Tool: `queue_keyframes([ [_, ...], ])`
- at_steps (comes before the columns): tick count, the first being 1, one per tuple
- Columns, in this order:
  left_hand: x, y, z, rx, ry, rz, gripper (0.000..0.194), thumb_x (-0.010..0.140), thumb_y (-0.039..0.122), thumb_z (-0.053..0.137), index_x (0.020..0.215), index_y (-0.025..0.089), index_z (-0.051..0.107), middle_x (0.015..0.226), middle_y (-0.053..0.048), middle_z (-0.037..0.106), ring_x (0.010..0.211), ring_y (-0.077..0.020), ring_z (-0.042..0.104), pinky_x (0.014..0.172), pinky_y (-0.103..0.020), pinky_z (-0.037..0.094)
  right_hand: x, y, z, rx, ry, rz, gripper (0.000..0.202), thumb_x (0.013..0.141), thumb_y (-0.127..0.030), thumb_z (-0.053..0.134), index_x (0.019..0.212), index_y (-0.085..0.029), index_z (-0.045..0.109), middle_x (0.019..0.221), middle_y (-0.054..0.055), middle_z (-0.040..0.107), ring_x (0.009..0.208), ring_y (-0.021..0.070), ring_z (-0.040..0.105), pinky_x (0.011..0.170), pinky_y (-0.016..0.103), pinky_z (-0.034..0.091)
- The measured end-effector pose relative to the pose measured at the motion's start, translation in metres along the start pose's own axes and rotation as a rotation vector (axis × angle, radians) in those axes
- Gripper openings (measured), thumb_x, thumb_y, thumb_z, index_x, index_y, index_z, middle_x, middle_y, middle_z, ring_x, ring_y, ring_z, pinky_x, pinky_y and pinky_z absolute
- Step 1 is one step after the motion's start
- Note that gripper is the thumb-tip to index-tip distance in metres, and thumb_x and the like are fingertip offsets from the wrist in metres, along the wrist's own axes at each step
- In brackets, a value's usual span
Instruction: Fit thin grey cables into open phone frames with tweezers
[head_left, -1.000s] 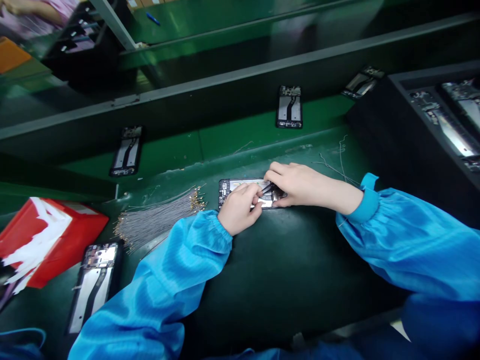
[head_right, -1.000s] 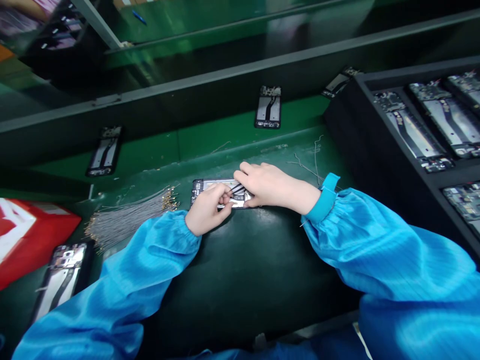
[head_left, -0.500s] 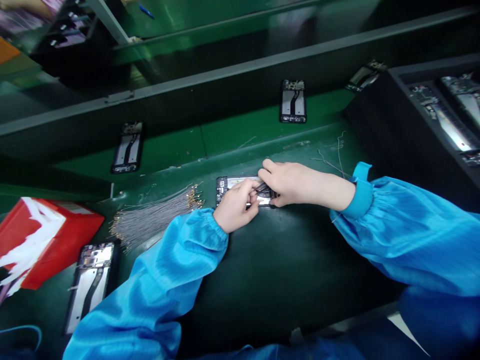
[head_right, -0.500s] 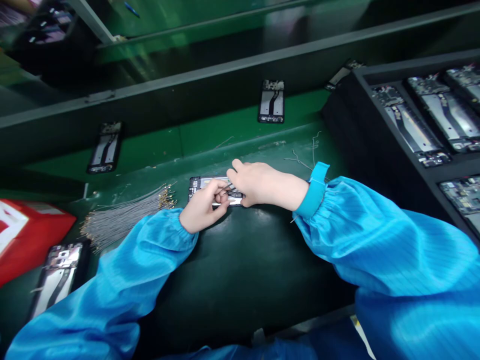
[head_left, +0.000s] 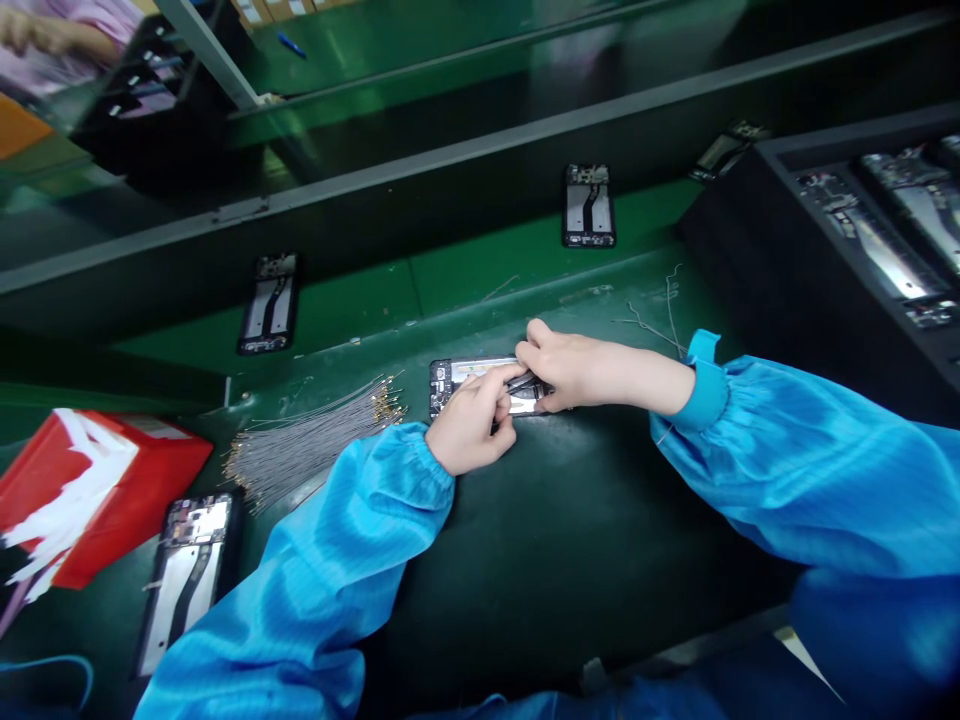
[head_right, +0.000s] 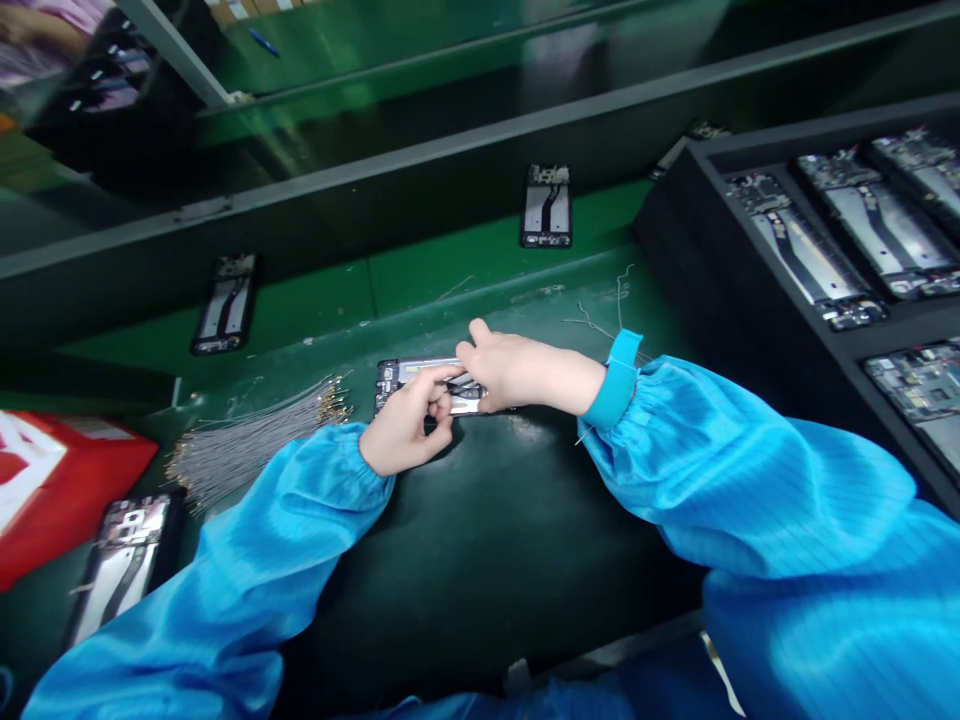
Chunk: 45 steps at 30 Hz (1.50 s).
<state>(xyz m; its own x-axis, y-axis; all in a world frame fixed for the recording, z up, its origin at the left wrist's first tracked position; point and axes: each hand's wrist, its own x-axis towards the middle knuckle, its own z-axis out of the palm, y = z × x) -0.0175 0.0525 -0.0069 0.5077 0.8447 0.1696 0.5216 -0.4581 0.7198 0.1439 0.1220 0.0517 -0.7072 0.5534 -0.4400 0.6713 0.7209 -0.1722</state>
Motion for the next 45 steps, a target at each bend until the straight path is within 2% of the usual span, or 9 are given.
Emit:
queue_keyframes([
  [12,0.001,0.003,-0.002,0.057,-0.007,0.034,0.062,0.062,0.007,0.043,0.123,0.013,0.032,0.062,0.005,0.043,0.062,-0.0126,0.046,0.069,-0.029,0.041,0.005,0.001,0.005,0.018,-0.005,0.011,0.04,0.064,-0.026,0.065,0.097,-0.014,0.048,0.104,0.012,0.041,0.074,0.0195,0.054,0.057,0.027,0.039],
  [17,-0.002,0.012,-0.011,0.338,0.249,0.071,0.042,0.065,0.016,0.047,0.107,0.012,0.045,0.083,-0.006,0.051,0.079,-0.0197,0.046,0.071,-0.035,0.041,0.004,0.006,0.003,0.064,0.012,-0.02,0.038,0.065,-0.027,0.064,0.098,-0.015,0.047,0.102,0.011,0.043,0.068,0.0164,0.052,0.053,0.026,0.037],
  [20,-0.009,0.027,-0.01,0.435,0.304,0.127,0.014,0.07,0.017,0.046,0.083,0.015,0.05,0.074,-0.004,0.05,0.07,-0.0171,0.046,0.062,-0.03,0.04,0.007,0.026,-0.004,0.162,0.18,-0.047,0.035,0.069,-0.035,0.062,0.094,-0.016,0.047,0.093,0.007,0.048,0.071,0.0164,0.051,0.058,0.026,0.038],
  [24,-0.015,0.047,0.006,0.539,-0.077,0.138,0.012,0.077,0.02,0.043,0.068,0.018,0.049,0.062,0.0,0.047,0.055,-0.0138,0.045,0.051,-0.027,0.037,0.019,0.068,-0.014,0.128,0.42,0.199,0.031,0.075,-0.039,0.055,0.093,-0.015,0.05,0.089,0.007,0.051,0.076,0.0188,0.051,0.066,0.029,0.039],
  [27,-0.01,0.049,0.016,0.613,-0.19,0.024,0.011,0.079,0.02,0.043,0.079,0.016,0.052,0.072,-0.003,0.053,0.065,-0.0174,0.05,0.057,-0.03,0.043,0.03,0.099,-0.018,0.058,0.45,0.428,0.037,0.076,-0.042,0.053,0.099,-0.014,0.051,0.096,0.011,0.051,0.081,0.0226,0.052,0.067,0.033,0.04],
  [32,0.011,0.034,0.015,0.669,-0.101,-0.089,0.041,0.079,0.028,0.05,0.116,0.013,0.046,0.104,-0.013,0.052,0.098,-0.0275,0.049,0.082,-0.041,0.043,0.046,0.138,-0.02,0.001,0.571,0.77,0.053,0.076,-0.045,0.053,0.113,-0.008,0.045,0.111,0.021,0.047,0.098,0.0335,0.048,0.071,0.039,0.04],
  [37,0.027,0.011,0.013,0.695,0.039,-0.149,0.06,0.079,0.044,0.051,0.131,0.019,0.034,0.139,-0.017,0.026,0.128,-0.0374,0.019,0.098,-0.053,0.025,0.065,0.159,-0.017,0.093,0.586,1.008,0.067,0.073,-0.054,0.053,0.116,-0.004,0.043,0.114,0.027,0.045,0.105,0.0379,0.043,0.075,0.044,0.038],
  [42,0.035,-0.007,0.006,0.716,0.073,-0.229,0.058,0.082,0.049,0.045,0.132,0.022,0.033,0.14,-0.017,0.026,0.129,-0.0373,0.019,0.098,-0.052,0.025,0.071,0.175,-0.028,0.181,0.513,1.082,0.071,0.068,-0.053,0.058,0.116,-0.004,0.044,0.112,0.027,0.05,0.108,0.0387,0.042,0.076,0.043,0.037],
  [45,0.041,-0.014,0.002,0.721,0.089,-0.255,0.058,0.082,0.05,0.045,0.132,0.024,0.034,0.14,-0.016,0.026,0.129,-0.0371,0.017,0.097,-0.051,0.026,0.061,0.166,-0.036,0.235,0.547,0.998,0.072,0.064,-0.053,0.059,0.117,-0.007,0.044,0.108,0.024,0.054,0.101,0.0362,0.048,0.072,0.04,0.039],
])
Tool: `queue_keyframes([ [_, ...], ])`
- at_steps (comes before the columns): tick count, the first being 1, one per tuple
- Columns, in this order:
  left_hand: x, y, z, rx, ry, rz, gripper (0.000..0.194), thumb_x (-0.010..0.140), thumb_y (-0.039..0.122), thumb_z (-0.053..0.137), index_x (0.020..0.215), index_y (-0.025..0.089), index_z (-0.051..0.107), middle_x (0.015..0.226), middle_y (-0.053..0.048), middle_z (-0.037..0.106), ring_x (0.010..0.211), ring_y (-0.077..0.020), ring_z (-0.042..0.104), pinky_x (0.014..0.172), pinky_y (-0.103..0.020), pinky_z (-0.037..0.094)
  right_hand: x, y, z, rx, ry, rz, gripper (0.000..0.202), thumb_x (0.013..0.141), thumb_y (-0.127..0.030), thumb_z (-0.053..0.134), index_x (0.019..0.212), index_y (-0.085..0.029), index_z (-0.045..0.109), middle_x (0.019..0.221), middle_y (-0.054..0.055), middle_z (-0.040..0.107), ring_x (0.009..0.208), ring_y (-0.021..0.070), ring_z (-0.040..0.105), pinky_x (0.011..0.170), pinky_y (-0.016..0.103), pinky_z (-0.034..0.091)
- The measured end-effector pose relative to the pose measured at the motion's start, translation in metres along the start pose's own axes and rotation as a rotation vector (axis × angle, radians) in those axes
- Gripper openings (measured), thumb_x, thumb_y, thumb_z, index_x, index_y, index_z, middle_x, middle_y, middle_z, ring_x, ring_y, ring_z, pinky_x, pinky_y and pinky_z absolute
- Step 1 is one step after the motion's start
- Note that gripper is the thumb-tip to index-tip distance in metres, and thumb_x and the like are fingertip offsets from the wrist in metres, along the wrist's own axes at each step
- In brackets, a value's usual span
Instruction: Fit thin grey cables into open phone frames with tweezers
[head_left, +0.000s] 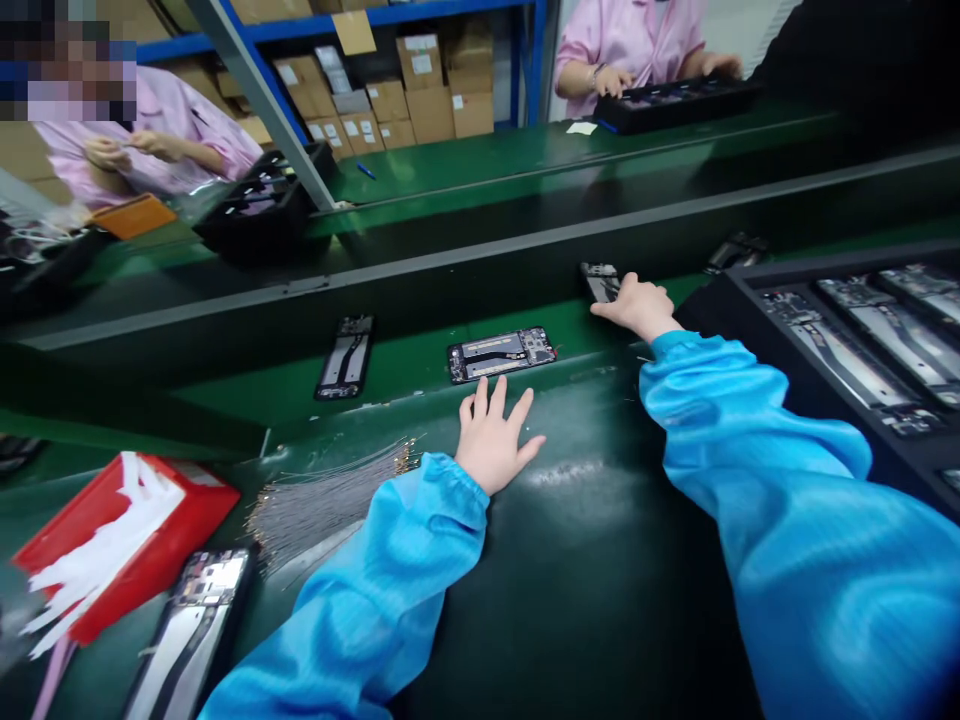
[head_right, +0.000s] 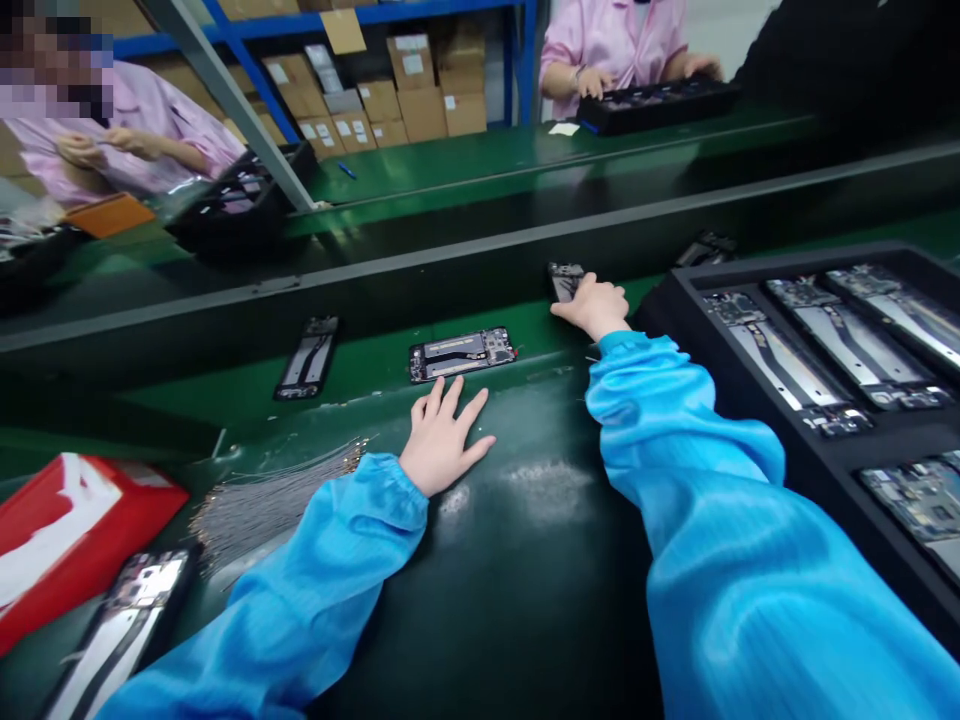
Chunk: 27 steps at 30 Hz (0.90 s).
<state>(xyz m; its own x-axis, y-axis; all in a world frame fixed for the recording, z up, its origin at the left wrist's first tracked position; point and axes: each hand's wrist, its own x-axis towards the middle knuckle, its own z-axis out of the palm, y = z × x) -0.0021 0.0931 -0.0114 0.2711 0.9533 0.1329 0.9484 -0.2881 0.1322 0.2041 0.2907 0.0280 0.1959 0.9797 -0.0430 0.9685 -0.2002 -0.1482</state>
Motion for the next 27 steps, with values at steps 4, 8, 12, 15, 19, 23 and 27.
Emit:
queue_keyframes([
  [4,0.01,0.0,-0.002,-0.006,-0.028,-0.056,0.059,0.081,0.051,0.045,0.131,0.022,0.036,0.14,-0.016,0.026,0.129,-0.0374,0.019,0.097,-0.052,0.026,-0.056,-0.004,-0.009,0.118,0.027,-0.306,0.06,0.068,-0.053,0.053,0.113,-0.014,0.045,0.098,0.015,0.059,0.087,0.0289,0.054,0.069,0.036,0.042],
  [8,0.002,-0.004,-0.022,0.007,-0.078,-0.042,0.054,0.079,0.045,0.052,0.126,0.018,0.042,0.137,-0.017,0.032,0.127,-0.037,0.023,0.096,-0.052,0.027,-0.131,0.002,-0.002,0.091,0.042,-0.585,0.055,0.069,-0.05,0.052,0.113,-0.018,0.045,0.099,0.011,0.056,0.092,0.0293,0.051,0.069,0.037,0.043],
  [12,-0.022,-0.041,-0.051,0.093,-0.065,-0.083,0.032,0.08,0.033,0.053,0.107,0.018,0.054,0.122,-0.013,0.048,0.117,-0.031,0.037,0.093,-0.046,0.034,-0.183,0.02,0.01,-0.028,0.061,-0.697,0.055,0.07,-0.045,0.053,0.115,-0.015,0.045,0.107,0.015,0.052,0.098,0.0313,0.045,0.066,0.038,0.045],
  [15,-0.04,-0.077,-0.065,0.117,-0.122,-0.204,0.02,0.08,0.031,0.052,0.094,0.018,0.057,0.107,-0.009,0.053,0.102,-0.0263,0.047,0.086,-0.041,0.04,-0.205,0.028,0.018,-0.106,0.095,-0.714,0.052,0.075,-0.048,0.049,0.114,-0.013,0.048,0.113,0.019,0.048,0.097,0.0329,0.044,0.057,0.037,0.045],
  [19,-0.053,-0.097,-0.067,0.083,-0.199,-0.199,0.014,0.08,0.028,0.051,0.089,0.019,0.057,0.099,-0.006,0.053,0.095,-0.0231,0.048,0.081,-0.037,0.042,-0.232,0.021,0.027,-0.114,0.035,-1.026,0.048,0.08,-0.046,0.046,0.115,-0.014,0.05,0.11,0.018,0.052,0.092,0.0305,0.047,0.056,0.036,0.046],
  [23,-0.052,-0.089,-0.06,0.13,-0.203,-0.181,0.012,0.077,0.025,0.054,0.086,0.018,0.056,0.094,-0.006,0.053,0.091,-0.0232,0.048,0.078,-0.035,0.041,-0.25,0.002,0.031,-0.028,-0.045,-1.338,0.029,0.086,-0.028,0.042,0.109,-0.017,0.054,0.098,0.011,0.058,0.087,0.0241,0.05,0.06,0.035,0.045],
  [27,-0.046,-0.082,-0.056,0.189,-0.186,-0.154,0.007,0.077,0.021,0.05,0.08,0.018,0.056,0.089,-0.006,0.053,0.085,-0.0218,0.048,0.074,-0.033,0.041,-0.251,-0.019,0.028,0.005,-0.078,-1.404,0.023,0.088,-0.024,0.037,0.094,-0.022,0.059,0.087,0.007,0.059,0.079,0.0221,0.05,0.062,0.035,0.041],
])
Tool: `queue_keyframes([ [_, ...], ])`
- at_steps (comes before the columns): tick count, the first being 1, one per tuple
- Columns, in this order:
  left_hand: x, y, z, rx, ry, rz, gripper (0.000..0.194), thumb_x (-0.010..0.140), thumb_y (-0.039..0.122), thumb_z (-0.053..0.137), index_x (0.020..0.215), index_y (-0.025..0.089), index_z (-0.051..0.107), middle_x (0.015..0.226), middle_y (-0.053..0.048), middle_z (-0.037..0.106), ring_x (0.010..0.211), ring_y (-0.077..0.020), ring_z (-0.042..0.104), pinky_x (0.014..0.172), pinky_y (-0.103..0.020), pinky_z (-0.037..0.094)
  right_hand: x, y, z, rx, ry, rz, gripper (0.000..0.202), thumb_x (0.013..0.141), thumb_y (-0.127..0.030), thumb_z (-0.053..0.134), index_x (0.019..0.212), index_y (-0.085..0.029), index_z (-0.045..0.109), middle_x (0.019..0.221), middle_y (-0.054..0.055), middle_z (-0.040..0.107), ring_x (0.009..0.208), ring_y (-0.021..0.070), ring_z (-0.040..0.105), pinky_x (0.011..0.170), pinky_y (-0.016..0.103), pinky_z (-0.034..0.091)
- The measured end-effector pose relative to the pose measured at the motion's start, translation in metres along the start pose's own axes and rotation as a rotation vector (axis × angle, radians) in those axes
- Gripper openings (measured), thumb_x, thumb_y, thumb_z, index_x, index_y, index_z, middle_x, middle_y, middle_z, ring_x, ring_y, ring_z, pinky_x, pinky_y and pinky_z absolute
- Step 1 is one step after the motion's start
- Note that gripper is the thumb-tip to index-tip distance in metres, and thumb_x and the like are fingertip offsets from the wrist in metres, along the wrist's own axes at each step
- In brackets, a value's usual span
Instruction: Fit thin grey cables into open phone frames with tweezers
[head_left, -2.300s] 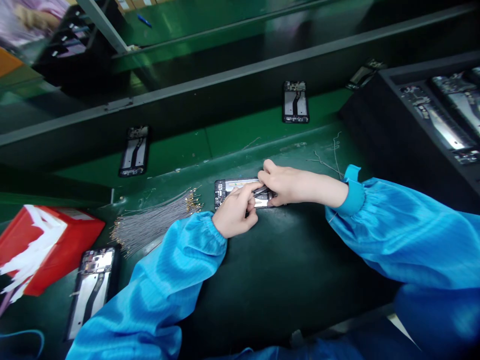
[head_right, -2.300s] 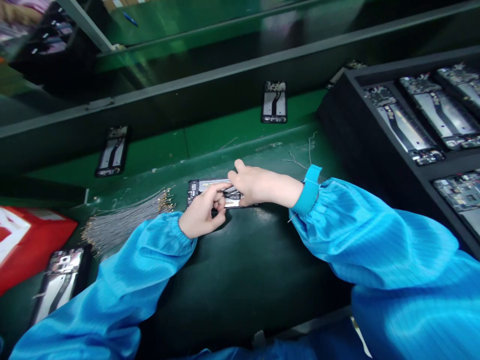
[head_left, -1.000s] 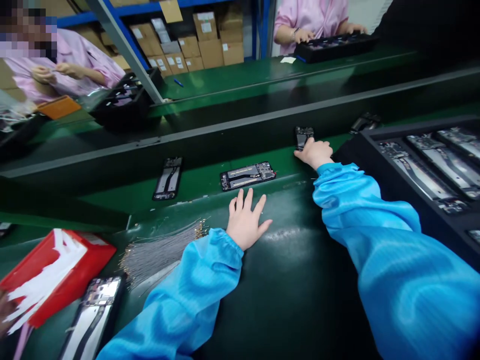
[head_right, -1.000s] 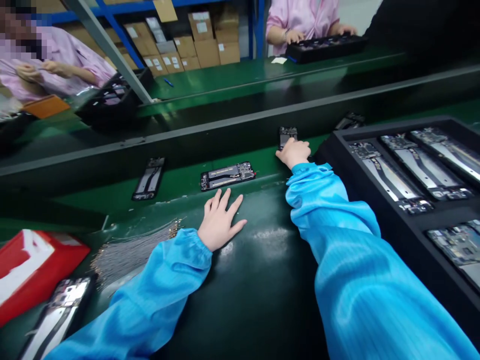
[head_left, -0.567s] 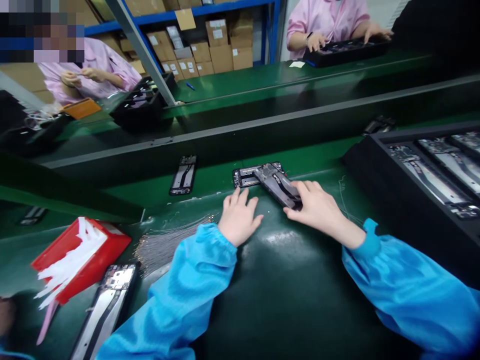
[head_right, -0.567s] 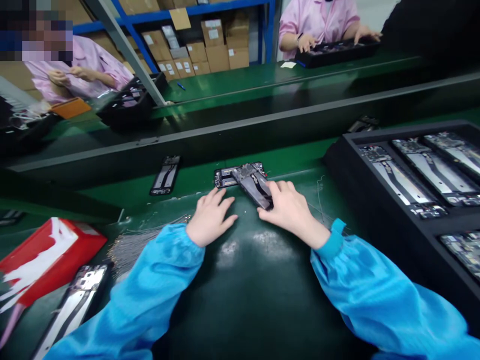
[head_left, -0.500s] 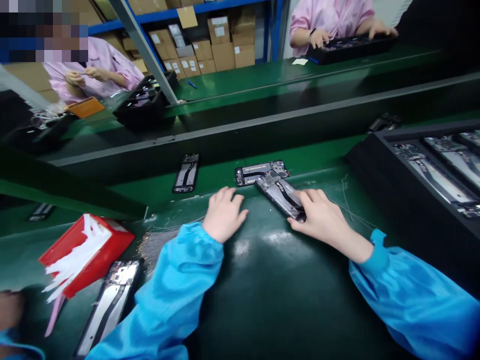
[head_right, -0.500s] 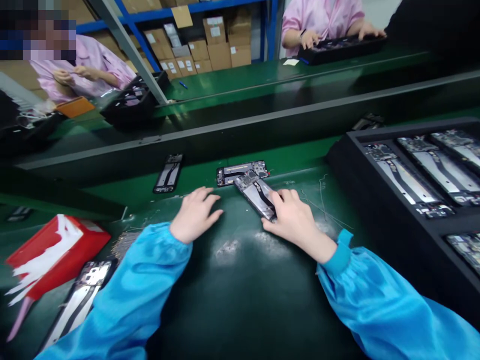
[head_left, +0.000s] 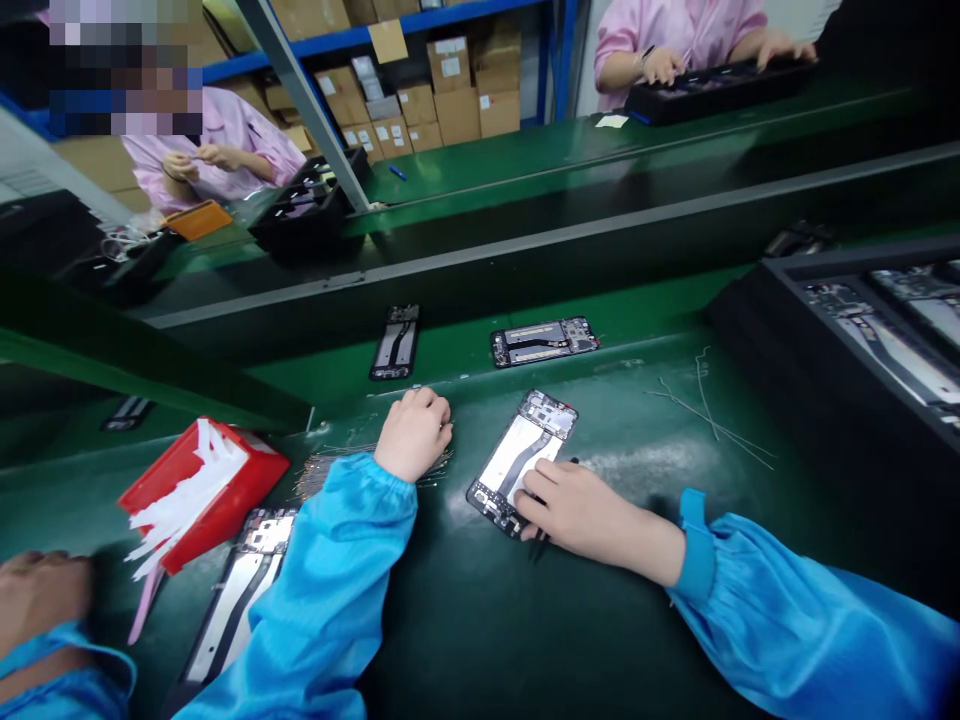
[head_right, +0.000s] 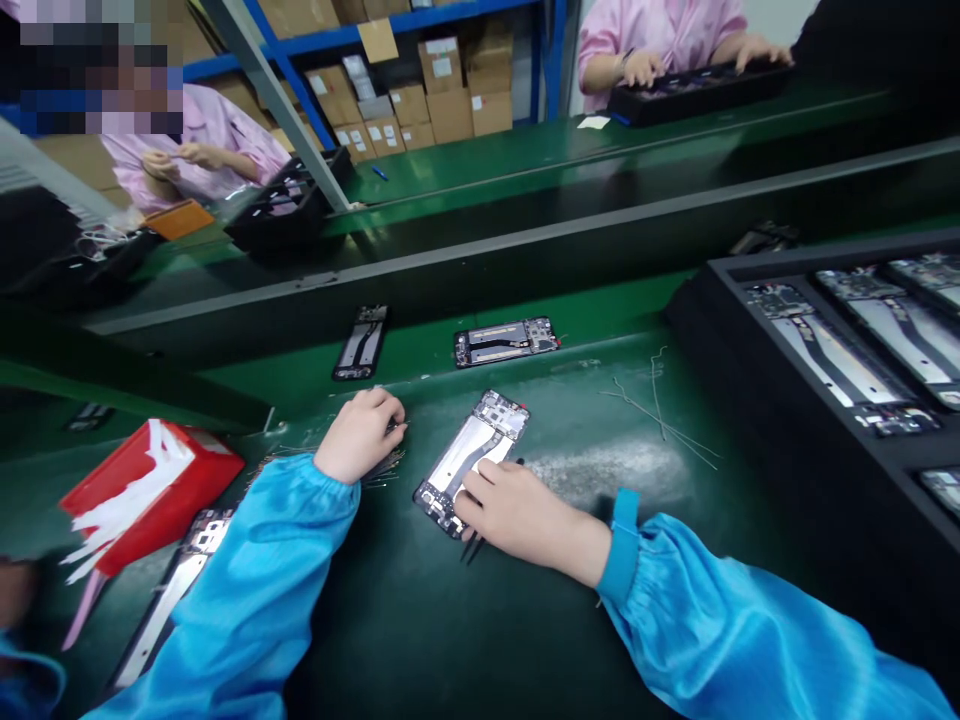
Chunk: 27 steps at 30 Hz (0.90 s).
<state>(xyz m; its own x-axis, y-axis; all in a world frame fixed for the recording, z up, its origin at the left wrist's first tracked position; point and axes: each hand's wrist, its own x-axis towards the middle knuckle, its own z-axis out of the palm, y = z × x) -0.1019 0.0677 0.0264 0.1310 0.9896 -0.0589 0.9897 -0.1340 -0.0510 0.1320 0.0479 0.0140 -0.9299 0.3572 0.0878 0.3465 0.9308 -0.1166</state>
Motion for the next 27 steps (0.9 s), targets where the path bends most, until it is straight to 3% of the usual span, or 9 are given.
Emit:
queue_keyframes([
  [6,0.002,0.004,0.001,0.043,0.051,0.024,0.01,0.078,0.017,0.045,0.077,0.018,0.055,0.086,-0.007,0.054,0.082,-0.0222,0.048,0.069,-0.033,0.039,0.018,0.01,-0.002,0.019,0.011,0.047,0.023,0.086,-0.033,0.04,0.087,-0.02,0.059,0.082,0.007,0.059,0.077,0.0219,0.05,0.067,0.036,0.039],
  [11,-0.004,0.032,0.007,-0.091,0.179,0.239,0.014,0.084,0.02,0.04,0.083,0.017,0.053,0.084,-0.005,0.055,0.081,-0.0199,0.049,0.071,-0.033,0.038,0.017,0.027,0.003,0.038,0.078,0.209,0.018,0.084,-0.028,0.044,0.083,-0.016,0.057,0.08,0.009,0.056,0.077,0.0229,0.049,0.066,0.036,0.039],
  [15,-0.008,0.05,0.02,-0.199,0.226,0.321,0.018,0.087,0.017,0.035,0.084,0.016,0.053,0.083,-0.005,0.054,0.078,-0.0176,0.05,0.07,-0.031,0.041,0.014,0.036,-0.001,0.326,0.306,0.282,0.011,0.082,-0.016,0.042,0.082,-0.017,0.053,0.09,0.009,0.052,0.089,0.0211,0.047,0.077,0.035,0.041],
  [18,-0.01,0.051,0.027,-0.352,0.25,0.31,0.016,0.086,0.016,0.037,0.085,0.015,0.053,0.088,-0.006,0.051,0.081,-0.0156,0.05,0.073,-0.028,0.044,0.016,0.039,-0.006,0.618,0.461,0.344,0.013,0.086,-0.019,0.038,0.088,-0.018,0.05,0.096,0.008,0.05,0.096,0.0183,0.048,0.085,0.035,0.04],
  [22,-0.011,0.047,0.029,-0.457,0.271,0.289,0.014,0.085,0.016,0.038,0.083,0.016,0.053,0.089,-0.006,0.05,0.081,-0.0144,0.051,0.074,-0.025,0.045,0.023,0.042,-0.003,0.859,0.449,0.381,0.016,0.088,-0.023,0.039,0.093,-0.019,0.053,0.094,0.006,0.055,0.094,0.0158,0.052,0.086,0.033,0.041],
  [27,-0.011,0.046,0.029,-0.33,0.276,0.263,0.015,0.085,0.018,0.041,0.077,0.016,0.054,0.077,-0.004,0.052,0.074,-0.0159,0.048,0.068,-0.028,0.041,0.028,0.045,0.009,0.859,0.475,0.347,0.011,0.082,-0.019,0.05,0.091,-0.019,0.056,0.092,0.004,0.06,0.09,0.016,0.055,0.082,0.031,0.043],
])
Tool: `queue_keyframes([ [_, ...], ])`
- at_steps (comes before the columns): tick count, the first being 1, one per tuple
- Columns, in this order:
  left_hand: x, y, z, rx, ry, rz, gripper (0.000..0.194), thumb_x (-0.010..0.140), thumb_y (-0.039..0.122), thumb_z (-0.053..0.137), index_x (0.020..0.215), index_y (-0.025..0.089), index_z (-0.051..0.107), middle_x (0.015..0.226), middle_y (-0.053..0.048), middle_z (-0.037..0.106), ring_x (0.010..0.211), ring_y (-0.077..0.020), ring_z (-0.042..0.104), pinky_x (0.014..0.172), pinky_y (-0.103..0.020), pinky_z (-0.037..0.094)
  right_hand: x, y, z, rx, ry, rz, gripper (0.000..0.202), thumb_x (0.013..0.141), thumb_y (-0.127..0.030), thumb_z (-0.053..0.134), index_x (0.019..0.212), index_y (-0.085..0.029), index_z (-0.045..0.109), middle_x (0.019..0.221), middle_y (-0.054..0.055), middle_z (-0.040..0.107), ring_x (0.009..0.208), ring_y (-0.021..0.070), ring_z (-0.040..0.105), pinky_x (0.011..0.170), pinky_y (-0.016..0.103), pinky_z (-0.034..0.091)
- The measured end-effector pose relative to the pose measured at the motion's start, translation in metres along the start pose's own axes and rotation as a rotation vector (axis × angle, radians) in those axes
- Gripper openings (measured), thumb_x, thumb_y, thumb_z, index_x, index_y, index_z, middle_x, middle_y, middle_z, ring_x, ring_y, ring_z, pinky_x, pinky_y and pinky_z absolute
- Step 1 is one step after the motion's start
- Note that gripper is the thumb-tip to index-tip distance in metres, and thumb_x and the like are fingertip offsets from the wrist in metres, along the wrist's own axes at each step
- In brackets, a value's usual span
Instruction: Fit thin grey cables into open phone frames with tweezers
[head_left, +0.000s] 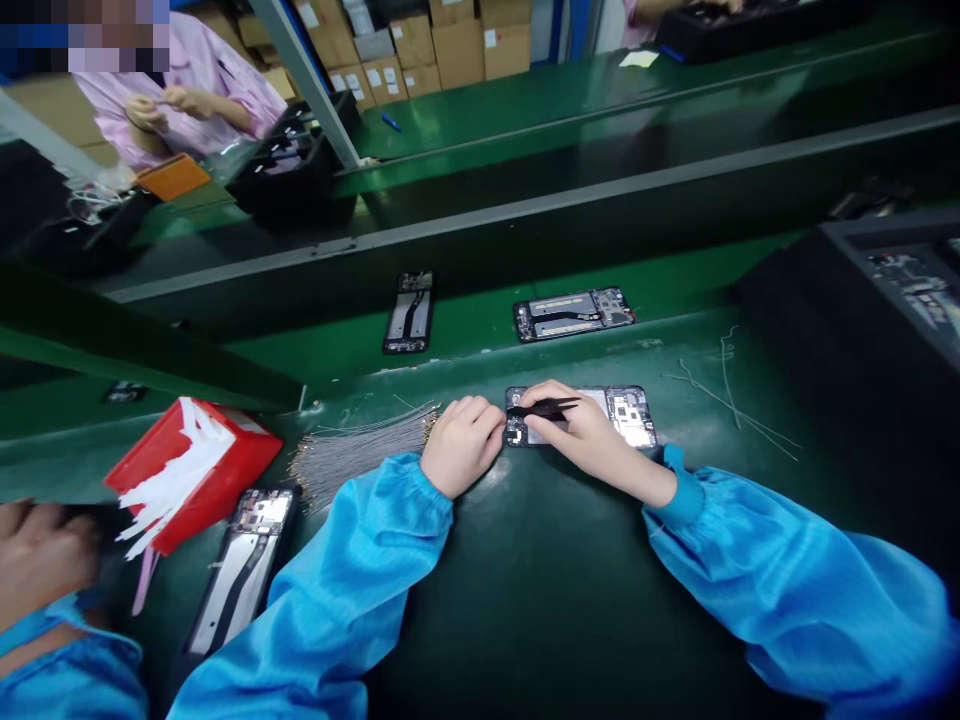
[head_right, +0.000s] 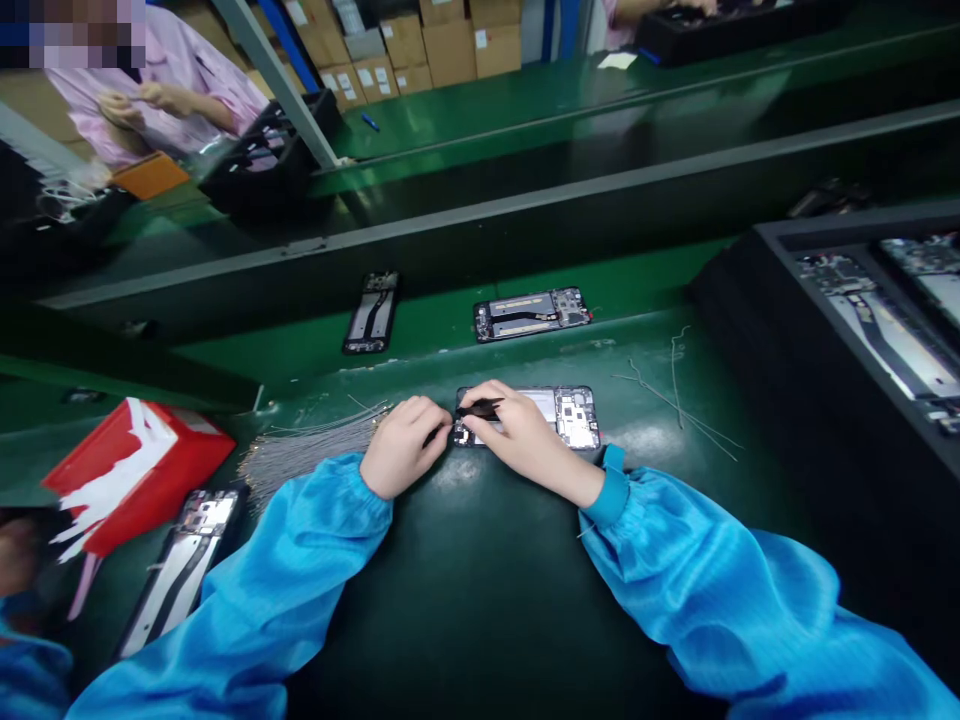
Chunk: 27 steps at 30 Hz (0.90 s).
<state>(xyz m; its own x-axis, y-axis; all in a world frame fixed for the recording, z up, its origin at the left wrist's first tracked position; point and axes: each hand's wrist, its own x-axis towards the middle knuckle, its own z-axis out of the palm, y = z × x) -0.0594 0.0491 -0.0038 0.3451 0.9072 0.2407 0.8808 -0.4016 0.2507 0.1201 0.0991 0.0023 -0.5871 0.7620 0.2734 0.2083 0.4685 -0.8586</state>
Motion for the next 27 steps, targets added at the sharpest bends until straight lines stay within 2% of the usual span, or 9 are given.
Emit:
queue_keyframes([
  [6,0.0008,0.0009,-0.0003,0.046,-0.009,-0.021,0.017,0.085,0.02,0.041,0.074,0.016,0.054,0.072,-0.003,0.052,0.071,-0.0154,0.046,0.066,-0.028,0.038,-0.0051,-0.0003,-0.0024,-0.026,0.058,0.055,0.009,0.081,-0.016,0.05,0.088,-0.019,0.053,0.085,0.003,0.06,0.08,0.015,0.058,0.071,0.028,0.047],
  [14,0.0013,0.0024,-0.0001,0.063,0.0,-0.019,0.017,0.085,0.021,0.041,0.075,0.017,0.054,0.071,-0.002,0.051,0.07,-0.0151,0.045,0.065,-0.027,0.036,-0.0015,-0.0063,0.0022,-0.236,-0.054,-0.116,0.01,0.082,-0.015,0.045,0.09,-0.018,0.049,0.086,0.007,0.057,0.082,0.0184,0.056,0.072,0.033,0.046],
  [20,0.0011,0.0014,-0.0007,0.074,0.003,-0.01,0.017,0.084,0.021,0.041,0.075,0.017,0.054,0.071,-0.002,0.051,0.07,-0.0153,0.045,0.065,-0.027,0.036,-0.0015,-0.0008,0.0022,-0.056,0.039,0.044,0.008,0.082,-0.017,0.048,0.089,-0.019,0.051,0.085,0.003,0.06,0.078,0.0146,0.058,0.067,0.027,0.047],
  [27,0.0014,0.003,-0.0006,0.098,-0.01,0.001,0.017,0.084,0.02,0.041,0.073,0.017,0.054,0.07,-0.002,0.051,0.069,-0.0153,0.045,0.065,-0.027,0.036,-0.0015,0.0004,0.0026,-0.036,0.053,0.065,0.009,0.082,-0.018,0.05,0.09,-0.019,0.055,0.088,0.003,0.061,0.082,0.0146,0.059,0.072,0.027,0.046],
])
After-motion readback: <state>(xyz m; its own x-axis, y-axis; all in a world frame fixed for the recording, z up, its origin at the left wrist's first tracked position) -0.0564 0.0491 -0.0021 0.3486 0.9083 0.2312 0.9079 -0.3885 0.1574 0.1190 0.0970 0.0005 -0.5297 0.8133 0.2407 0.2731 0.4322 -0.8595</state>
